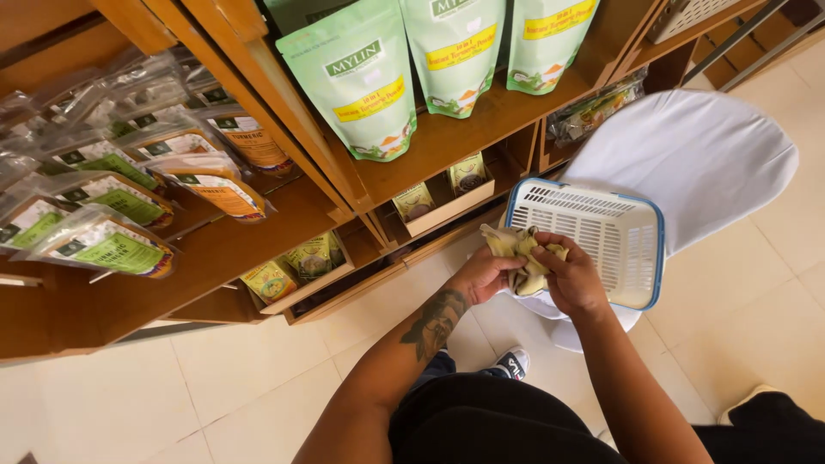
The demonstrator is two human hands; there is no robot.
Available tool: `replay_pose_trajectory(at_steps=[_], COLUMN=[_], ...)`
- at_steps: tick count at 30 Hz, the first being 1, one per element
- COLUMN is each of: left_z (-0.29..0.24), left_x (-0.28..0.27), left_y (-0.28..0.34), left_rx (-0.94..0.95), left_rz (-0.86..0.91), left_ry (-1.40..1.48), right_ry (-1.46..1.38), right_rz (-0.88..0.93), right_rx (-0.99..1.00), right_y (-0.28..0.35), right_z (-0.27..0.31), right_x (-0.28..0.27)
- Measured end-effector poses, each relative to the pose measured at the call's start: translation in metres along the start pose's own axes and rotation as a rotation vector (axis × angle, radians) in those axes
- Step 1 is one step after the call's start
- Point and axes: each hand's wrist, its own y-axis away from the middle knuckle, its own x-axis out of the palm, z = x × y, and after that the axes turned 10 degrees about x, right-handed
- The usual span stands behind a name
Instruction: Wiping down and organizing various food packages on store shelves using a cloth.
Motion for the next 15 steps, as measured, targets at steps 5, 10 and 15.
replay_pose_trajectory(at_steps=[5, 10, 15], left_z=[-0.027, -0.024, 0.003], left_x=[-0.031, -0.033, -0.027], left_y=[-0.014, -0.01, 0.002], left_rx=[0.12, 0.164, 0.159], left_rz=[-0.132, -0.134, 0.13], left_ry=[-0.037, -0.065, -0.435], right_ry=[0.146, 0.069, 0.046], right_rz=[-0.118, -0.132, -0.061], right_rx=[-0.096, -0.085, 0.142], right_y=[-0.016, -0.017, -0.027], right_z=[0.004, -0.011, -0.042], right_x=[-0.013, -0.011, 0.001])
